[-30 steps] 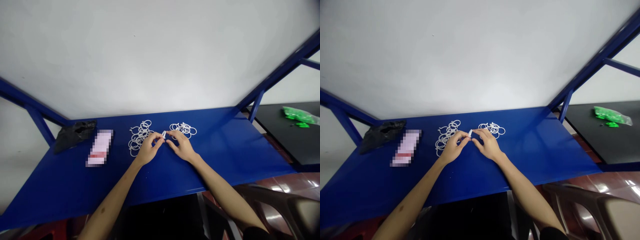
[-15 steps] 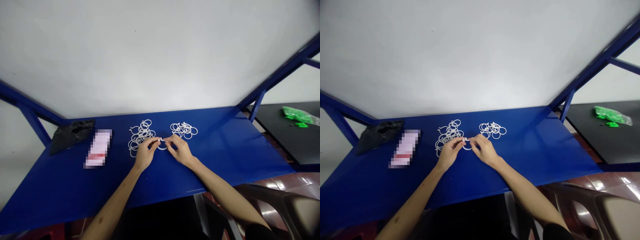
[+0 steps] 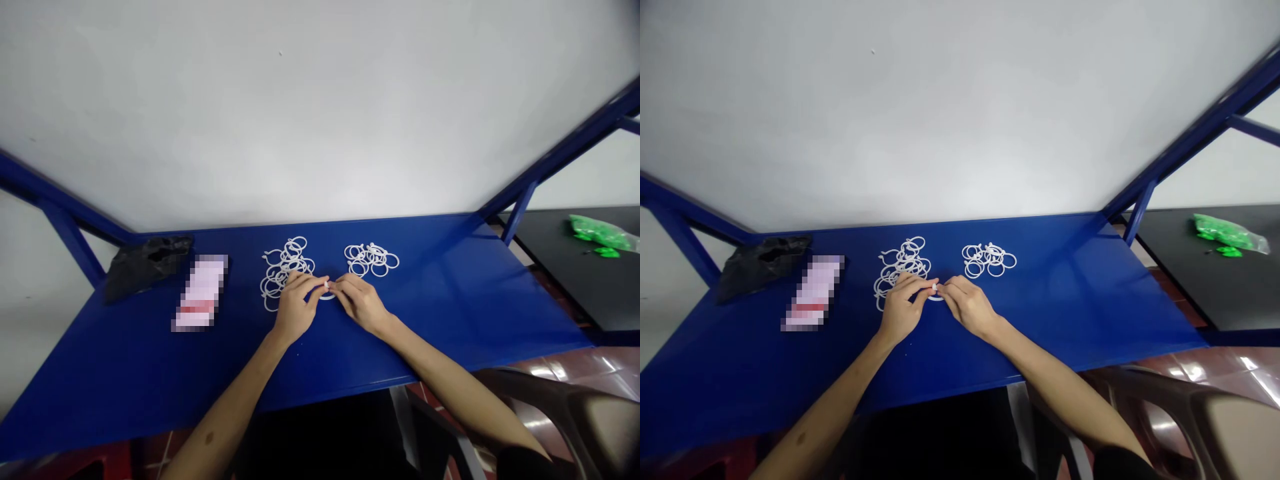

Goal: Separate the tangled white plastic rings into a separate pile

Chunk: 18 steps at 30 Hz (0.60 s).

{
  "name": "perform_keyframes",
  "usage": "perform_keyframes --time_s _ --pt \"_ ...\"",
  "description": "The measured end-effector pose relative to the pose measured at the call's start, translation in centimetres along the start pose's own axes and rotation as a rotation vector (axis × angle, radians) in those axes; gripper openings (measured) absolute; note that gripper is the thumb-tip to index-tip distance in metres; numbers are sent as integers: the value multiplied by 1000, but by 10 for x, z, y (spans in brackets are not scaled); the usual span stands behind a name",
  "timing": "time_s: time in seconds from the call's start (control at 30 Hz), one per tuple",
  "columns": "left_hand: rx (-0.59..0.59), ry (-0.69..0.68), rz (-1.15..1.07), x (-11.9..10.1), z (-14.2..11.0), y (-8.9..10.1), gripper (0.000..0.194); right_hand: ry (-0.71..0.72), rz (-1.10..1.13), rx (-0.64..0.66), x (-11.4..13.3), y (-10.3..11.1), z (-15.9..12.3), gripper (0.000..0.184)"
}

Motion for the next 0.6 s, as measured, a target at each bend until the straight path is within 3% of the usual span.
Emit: perform_keyframes --time_s 0.17,0.2,0.27,0.33,0.43,0.6 --pt "-26 69 151 9 4 6 29 -230 -176 -68 -50 40 27 22" --pt "-38 80 169 11 5 8 27 -338 -261 -79 -67 51 32 22" --pt "-47 87 192 13 6 10 22 -525 -412 -27 -98 67 42 21" --pt "-48 88 203 13 7 12 20 -603 -471 82 -119 72 51 20" --pt "-58 92 200 13 8 13 18 -666 -525 202 -131 72 59 21" --pt "-62 89 206 14 8 14 17 -771 -605 295 -125 68 61 23"
Point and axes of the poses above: each hand's wrist, its own z-axis towards the middle knuckle, its own y-axis out of the back of the hand, x = y × z, the point moved 5 cm from there along z, towards the middle knuckle
